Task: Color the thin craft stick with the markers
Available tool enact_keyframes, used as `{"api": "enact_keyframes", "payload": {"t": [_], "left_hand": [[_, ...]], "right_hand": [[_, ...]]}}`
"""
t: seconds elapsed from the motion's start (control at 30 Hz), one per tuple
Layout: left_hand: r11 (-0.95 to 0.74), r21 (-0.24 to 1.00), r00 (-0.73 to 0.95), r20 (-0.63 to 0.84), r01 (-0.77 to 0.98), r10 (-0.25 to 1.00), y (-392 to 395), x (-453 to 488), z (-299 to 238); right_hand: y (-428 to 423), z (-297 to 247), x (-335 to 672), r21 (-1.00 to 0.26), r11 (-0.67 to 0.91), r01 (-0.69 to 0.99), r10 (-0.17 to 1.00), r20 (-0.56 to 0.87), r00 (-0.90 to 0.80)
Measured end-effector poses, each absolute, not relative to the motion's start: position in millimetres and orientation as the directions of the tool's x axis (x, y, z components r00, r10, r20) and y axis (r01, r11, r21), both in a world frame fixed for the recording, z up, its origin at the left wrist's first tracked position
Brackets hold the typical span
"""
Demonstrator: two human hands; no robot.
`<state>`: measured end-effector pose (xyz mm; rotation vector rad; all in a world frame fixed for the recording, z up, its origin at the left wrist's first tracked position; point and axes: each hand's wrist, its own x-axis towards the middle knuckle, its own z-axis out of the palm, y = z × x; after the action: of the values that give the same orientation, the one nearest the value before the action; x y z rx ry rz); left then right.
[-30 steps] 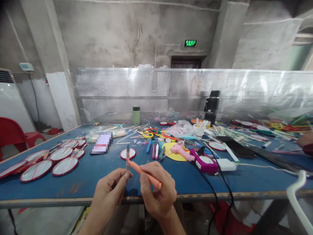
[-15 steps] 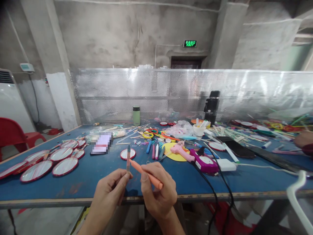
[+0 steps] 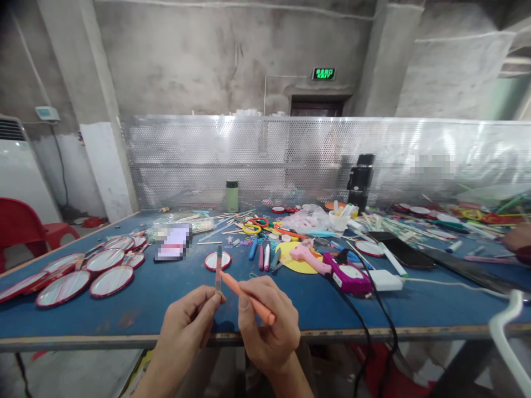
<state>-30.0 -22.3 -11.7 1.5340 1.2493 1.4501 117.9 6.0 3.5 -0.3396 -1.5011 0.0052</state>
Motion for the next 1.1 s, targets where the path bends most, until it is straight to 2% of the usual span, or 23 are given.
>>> {"api": "enact_keyframes", "payload": {"t": [0.3,0.67,1.1], "left_hand": [[-0.306,0.935,-0.083,0.324,0.177,0.942,-22.1,-31.0,-12.2],[-0.322,0.923,-0.085,0.345,0.212,0.935,-23.1,-31.0,-10.4],[-0.310,0.922,-0.060,0.332,0.233,0.941,-22.3,-31.3,-8.2]], "right_hand": [[5.8,3.4,117.7,-0.217,0.957,0.194,0.211,0.976,0.050],[5.7,1.4,117.4,-0.229,0.950,0.214,0.205,0.971,0.126],[7.0,0.7,117.2,-0.238,0.944,0.227,0.217,0.970,0.112]]}}
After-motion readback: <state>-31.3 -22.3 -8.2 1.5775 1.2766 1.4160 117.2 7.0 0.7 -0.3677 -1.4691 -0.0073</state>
